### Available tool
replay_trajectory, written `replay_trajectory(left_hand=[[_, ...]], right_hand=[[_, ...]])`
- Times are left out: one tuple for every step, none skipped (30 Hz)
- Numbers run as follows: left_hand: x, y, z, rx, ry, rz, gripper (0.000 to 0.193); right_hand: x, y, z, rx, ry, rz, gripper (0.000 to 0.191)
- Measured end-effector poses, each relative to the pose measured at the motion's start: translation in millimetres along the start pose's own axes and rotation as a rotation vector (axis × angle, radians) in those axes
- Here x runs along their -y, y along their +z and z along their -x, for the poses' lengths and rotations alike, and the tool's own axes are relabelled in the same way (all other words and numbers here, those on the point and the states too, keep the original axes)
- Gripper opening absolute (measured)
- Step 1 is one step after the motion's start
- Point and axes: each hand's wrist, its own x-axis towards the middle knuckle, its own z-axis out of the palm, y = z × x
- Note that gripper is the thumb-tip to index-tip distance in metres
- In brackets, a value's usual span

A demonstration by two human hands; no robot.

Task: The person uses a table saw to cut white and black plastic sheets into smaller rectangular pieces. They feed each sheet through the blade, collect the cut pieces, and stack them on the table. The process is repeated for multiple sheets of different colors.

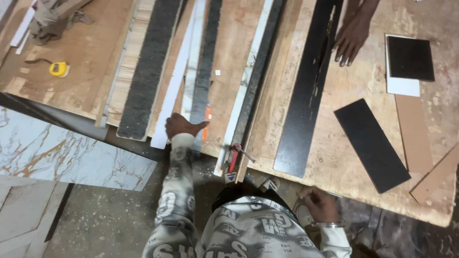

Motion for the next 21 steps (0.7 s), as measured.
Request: replay_trajectory(left_hand=[[0.2,4.4,3.9,-0.002,-0.013,0.027,0.122],[-1.3,10.6,7.5,-0.005,-0.023,0.055,0.121],[-3.0,17.6,10.7,-0.008,-0.031,0.082,0.119],[-2.0,24.4,13.6,-0.011,0.001,0.104,0.115],[-1.8,31.9,15.8,-0.012,0.035,0.127,0.111],[-0.9,38.6,16.5,-0.013,0.071,0.150,0.107],[2.3,45.0,17.1,-0.091,0.147,0.146,0.095],[5.1,51.7,17.0,-0.169,0.224,0.146,0.083],[9.0,56.8,14.8,-0.258,0.304,0.146,0.072],[15.4,60.7,12.8,-0.100,0.250,0.368,0.065],[22.3,65.0,12.8,0.070,0.195,0.592,0.058],[29.4,67.6,14.3,0.243,0.137,0.813,0.051],[37.0,70.5,16.3,0.288,0.189,0.897,0.044],[44.7,70.4,20.0,0.335,0.243,0.976,0.038],[51.3,68.1,25.7,0.381,0.307,1.050,0.033],[55.7,66.4,37.5,0.347,0.346,1.069,0.032],[57.0,63.0,51.9,0.306,0.388,1.090,0.034],[53.6,55.6,62.6,0.265,0.430,1.107,0.038],[51.5,47.5,79.9,0.141,0.541,1.085,0.039],[52.4,39.1,105.4,0.033,0.650,1.061,0.043],[52.3,26.1,124.3,0.224,0.390,1.081,0.048]], right_hand=[[25.4,-3.8,-1.1,-0.037,-0.006,-0.029,0.012],[53.3,-6.5,-7.1,-0.089,-0.146,-0.049,0.010],[82.6,-8.1,-15.7,-0.140,-0.286,-0.071,0.008],[111.4,-8.0,-22.5,-0.188,-0.422,-0.095,0.006],[139.8,-7.6,-30.3,-0.120,-0.415,-0.231,0.006],[168.2,-4.1,-40.6,-0.052,-0.406,-0.365,0.006],[195.3,3.4,-51.3,-0.016,-0.436,-0.375,0.010],[220.6,14.4,-62.4,0.020,-0.467,-0.381,0.014],[244.5,30.7,-73.6,0.119,-0.456,-0.488,0.020],[264.9,49.4,-82.1,0.217,-0.444,-0.595,0.026],[281.5,72.0,-88.7,0.288,-0.471,-0.627,0.037],[294.2,96.1,-93.7,0.363,-0.497,-0.658,0.048],[302.2,122.3,-95.1,0.338,-0.481,-0.560,0.053],[306.6,149.1,-95.0,0.309,-0.464,-0.465,0.059],[307.2,173.1,-94.2,0.274,-0.401,-0.437,0.065],[306.0,192.9,-95.9,0.236,-0.347,-0.407,0.071],[304.4,209.1,-100.4,0.305,-0.257,-0.475,0.067],[302.3,223.6,-103.8,0.377,-0.166,-0.542,0.062],[296.4,232.3,-104.2,0.442,-0.060,-0.610,0.059],[288.5,235.5,-102.6,0.484,-0.068,-0.658,0.051],[282.5,235.6,-101.7,0.527,-0.089,-0.702,0.044]])
